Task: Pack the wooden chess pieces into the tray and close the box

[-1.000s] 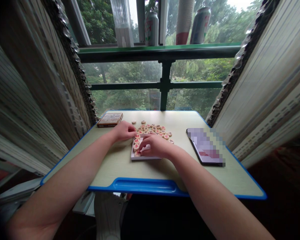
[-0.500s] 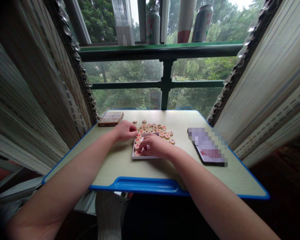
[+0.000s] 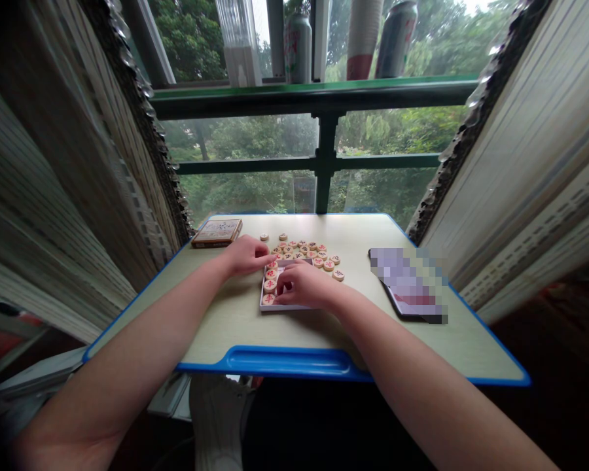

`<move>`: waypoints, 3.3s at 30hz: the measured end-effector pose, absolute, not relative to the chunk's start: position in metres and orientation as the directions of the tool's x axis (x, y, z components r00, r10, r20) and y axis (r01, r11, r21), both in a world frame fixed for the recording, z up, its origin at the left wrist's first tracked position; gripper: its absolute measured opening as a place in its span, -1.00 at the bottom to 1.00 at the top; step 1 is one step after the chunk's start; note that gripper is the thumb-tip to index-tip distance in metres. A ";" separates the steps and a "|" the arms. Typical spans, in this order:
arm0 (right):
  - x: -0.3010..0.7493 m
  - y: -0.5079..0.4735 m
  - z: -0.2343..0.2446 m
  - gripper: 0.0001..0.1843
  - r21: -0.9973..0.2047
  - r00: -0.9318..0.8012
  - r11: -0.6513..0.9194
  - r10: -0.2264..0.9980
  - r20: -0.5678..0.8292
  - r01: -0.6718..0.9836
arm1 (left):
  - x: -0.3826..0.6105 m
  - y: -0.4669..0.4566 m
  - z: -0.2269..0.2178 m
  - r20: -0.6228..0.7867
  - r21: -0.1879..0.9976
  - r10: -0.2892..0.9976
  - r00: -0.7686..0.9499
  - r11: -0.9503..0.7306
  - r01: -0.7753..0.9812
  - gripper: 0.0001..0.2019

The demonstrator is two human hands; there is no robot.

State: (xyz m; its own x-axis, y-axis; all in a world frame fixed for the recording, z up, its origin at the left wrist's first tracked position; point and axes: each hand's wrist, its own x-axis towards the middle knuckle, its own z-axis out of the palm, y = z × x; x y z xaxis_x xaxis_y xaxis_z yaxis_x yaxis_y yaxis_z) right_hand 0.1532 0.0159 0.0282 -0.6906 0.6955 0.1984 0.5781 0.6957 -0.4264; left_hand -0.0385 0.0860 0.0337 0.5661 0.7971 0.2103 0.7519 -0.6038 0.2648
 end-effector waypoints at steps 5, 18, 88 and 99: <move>0.154 0.017 0.026 -0.96 -0.449 -0.709 0.719 0.666 0.231 0.530 | -0.039 0.087 0.032 0.226 0.268 0.790 0.570 -0.613 0.743 -0.60; 0.152 0.014 0.029 -0.93 -0.504 -0.728 0.721 0.644 0.235 0.475 | -0.039 0.087 0.032 0.216 0.259 0.799 0.561 -0.601 0.756 -0.61; 0.179 0.045 0.025 -0.64 -0.359 -0.195 0.316 0.922 0.335 0.878 | -0.038 0.097 0.027 0.235 0.138 0.747 0.622 -0.659 0.739 -0.66; 0.181 0.047 0.023 -0.67 -0.284 -0.198 0.304 0.917 0.347 0.909 | -0.038 0.099 0.027 0.199 0.177 0.731 0.653 -0.682 0.709 -0.73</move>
State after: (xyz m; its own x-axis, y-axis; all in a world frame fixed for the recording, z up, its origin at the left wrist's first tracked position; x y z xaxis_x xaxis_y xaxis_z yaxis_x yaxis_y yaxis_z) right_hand 0.1813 0.0474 0.0230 -0.1980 0.9167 0.3469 0.9094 0.3039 -0.2839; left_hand -0.0375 0.0988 0.0272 0.6532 0.7307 0.1987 0.7095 -0.6822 0.1767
